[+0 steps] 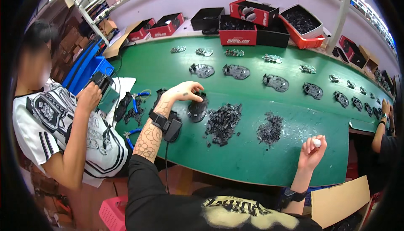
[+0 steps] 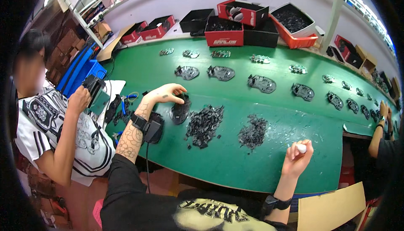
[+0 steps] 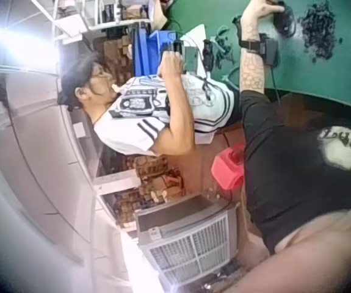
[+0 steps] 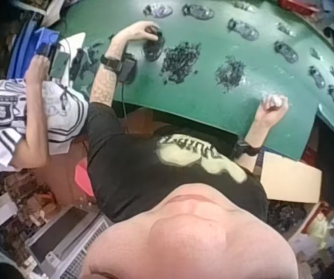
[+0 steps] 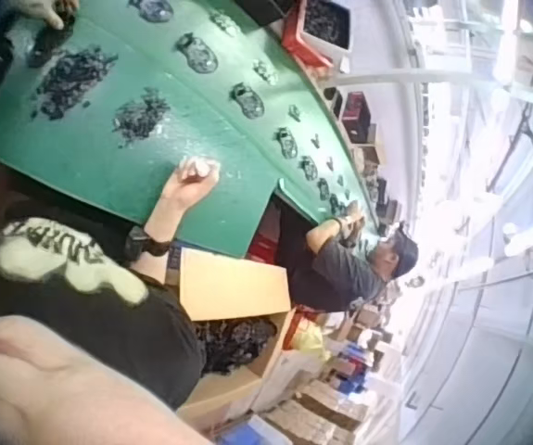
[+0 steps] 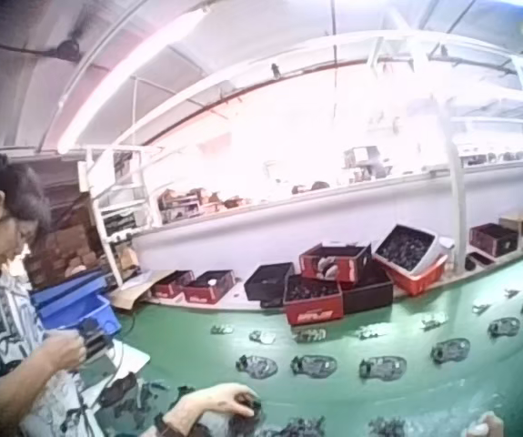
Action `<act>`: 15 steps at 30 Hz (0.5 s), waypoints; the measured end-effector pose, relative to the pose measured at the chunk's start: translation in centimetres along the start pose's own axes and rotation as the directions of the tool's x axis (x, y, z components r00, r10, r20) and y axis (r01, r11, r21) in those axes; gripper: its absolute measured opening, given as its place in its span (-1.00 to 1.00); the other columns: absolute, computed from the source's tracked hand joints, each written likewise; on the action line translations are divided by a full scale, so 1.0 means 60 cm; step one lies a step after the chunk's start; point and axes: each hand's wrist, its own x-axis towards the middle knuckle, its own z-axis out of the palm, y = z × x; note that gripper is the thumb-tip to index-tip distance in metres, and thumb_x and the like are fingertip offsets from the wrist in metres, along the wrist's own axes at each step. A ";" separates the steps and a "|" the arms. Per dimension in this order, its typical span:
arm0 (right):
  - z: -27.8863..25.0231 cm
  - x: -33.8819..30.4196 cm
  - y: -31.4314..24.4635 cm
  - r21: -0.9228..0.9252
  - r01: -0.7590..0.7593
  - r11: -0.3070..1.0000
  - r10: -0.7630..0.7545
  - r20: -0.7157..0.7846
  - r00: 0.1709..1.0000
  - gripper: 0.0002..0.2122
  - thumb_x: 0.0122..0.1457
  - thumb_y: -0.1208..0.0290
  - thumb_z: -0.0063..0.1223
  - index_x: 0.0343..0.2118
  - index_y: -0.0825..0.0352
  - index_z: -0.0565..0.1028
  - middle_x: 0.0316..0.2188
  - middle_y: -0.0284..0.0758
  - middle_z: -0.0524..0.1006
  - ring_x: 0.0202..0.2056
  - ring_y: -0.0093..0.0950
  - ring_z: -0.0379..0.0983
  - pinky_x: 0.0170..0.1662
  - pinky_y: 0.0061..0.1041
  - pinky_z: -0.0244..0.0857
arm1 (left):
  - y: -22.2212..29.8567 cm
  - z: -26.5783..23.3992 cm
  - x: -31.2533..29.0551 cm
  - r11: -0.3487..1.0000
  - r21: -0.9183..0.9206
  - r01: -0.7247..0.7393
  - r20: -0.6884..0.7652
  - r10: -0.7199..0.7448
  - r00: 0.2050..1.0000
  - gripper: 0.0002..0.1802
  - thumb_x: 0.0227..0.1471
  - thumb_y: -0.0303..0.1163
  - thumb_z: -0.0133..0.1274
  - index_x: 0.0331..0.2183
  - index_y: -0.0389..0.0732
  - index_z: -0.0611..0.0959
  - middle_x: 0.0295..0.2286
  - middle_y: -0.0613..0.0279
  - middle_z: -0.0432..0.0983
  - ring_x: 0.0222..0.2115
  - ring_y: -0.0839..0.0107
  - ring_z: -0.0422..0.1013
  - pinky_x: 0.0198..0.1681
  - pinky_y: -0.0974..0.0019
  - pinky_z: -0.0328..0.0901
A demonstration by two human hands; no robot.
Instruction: The person assembles small black plastic components on a green workbench. They pick up individual parts, apply glue from a small bottle to specific points on the component, and press them together. The person handles the components one at a time, placing finished units on the table.
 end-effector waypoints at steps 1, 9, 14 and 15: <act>0.005 0.001 0.001 0.006 -0.004 1.000 0.004 -0.001 1.000 -0.80 0.26 0.28 -0.12 -0.44 0.28 0.37 -0.67 -0.45 0.27 -0.71 -0.68 0.07 -0.69 -0.67 -0.08 | -0.006 0.014 -0.011 0.985 0.152 -0.079 -0.085 0.093 0.992 -0.43 -0.21 -0.20 0.28 -0.13 -0.23 0.56 -0.28 0.06 0.47 -0.21 0.21 0.41 -0.08 0.24 0.30; 0.023 -0.009 0.021 -0.108 0.032 0.994 -0.029 0.028 0.999 -0.82 0.24 0.30 -0.12 -0.43 0.28 0.34 -0.66 -0.46 0.26 -0.70 -0.68 0.07 -0.69 -0.68 -0.10 | -0.016 0.029 -0.067 0.985 -0.122 -0.124 -0.501 0.047 0.864 -0.60 -0.14 -0.36 0.24 -0.19 -0.18 0.56 -0.31 0.13 0.41 -0.32 0.35 0.42 -0.21 0.31 0.36; 0.074 -0.049 0.045 -0.149 -0.052 0.987 0.070 0.115 0.991 -0.80 0.22 0.28 -0.12 -0.48 0.26 0.30 -0.70 -0.47 0.22 -0.71 -0.69 0.03 -0.71 -0.68 -0.12 | 0.127 0.064 -0.160 0.586 -0.742 -0.325 -0.490 -0.144 0.859 -0.58 -0.09 -0.52 0.17 -0.12 -0.26 0.47 -0.23 0.24 0.40 -0.30 0.52 0.42 -0.23 0.46 0.37; 0.092 -0.063 0.059 -0.158 -0.109 0.981 0.135 0.163 0.977 -0.78 0.21 0.25 -0.10 -0.49 0.26 0.28 -0.73 -0.47 0.19 -0.72 -0.69 0.02 -0.71 -0.69 -0.13 | 0.146 0.088 -0.185 0.514 -0.779 -0.359 -0.497 -0.158 0.853 -0.58 -0.08 -0.53 0.15 -0.11 -0.27 0.47 -0.24 0.25 0.41 -0.32 0.53 0.42 -0.26 0.48 0.37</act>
